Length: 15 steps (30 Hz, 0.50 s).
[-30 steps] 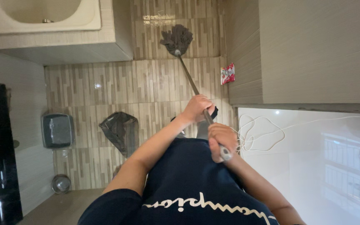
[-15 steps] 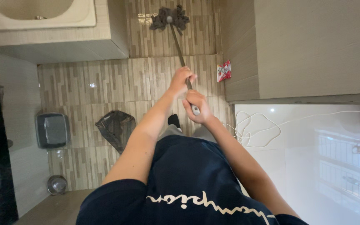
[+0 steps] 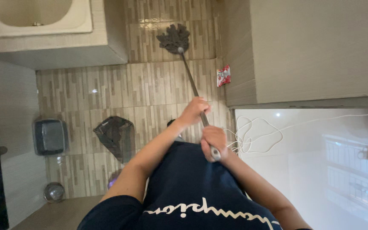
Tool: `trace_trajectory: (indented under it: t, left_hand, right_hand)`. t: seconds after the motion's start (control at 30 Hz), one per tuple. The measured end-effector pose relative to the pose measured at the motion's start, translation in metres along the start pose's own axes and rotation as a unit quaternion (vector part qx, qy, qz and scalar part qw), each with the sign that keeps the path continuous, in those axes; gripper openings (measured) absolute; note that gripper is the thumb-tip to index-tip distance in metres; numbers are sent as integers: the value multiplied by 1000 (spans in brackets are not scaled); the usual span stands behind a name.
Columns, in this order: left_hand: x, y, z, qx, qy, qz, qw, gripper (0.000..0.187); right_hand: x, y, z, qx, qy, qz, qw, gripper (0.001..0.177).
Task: The person mops the tiled bathroom floor using a mop.
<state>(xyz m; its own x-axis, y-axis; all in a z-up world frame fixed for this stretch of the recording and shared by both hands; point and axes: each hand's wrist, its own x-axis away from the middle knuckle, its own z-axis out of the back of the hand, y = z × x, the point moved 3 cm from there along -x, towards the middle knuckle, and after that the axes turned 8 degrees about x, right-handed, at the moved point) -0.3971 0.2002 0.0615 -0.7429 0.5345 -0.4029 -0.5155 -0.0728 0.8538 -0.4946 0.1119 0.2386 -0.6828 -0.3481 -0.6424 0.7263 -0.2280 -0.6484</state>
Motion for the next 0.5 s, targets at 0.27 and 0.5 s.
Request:
trace_trajectory:
  t: [0.27,0.5]
  left_hand:
    - [-18,-121,-4,-77,40,23,996,31]
    - [-40,-83,-30,-43,64,51,996,44]
  right_hand:
    - [14,83,-17,91,-38,-68,993,20]
    - [18,64,20,65,-23,-135,988,21]
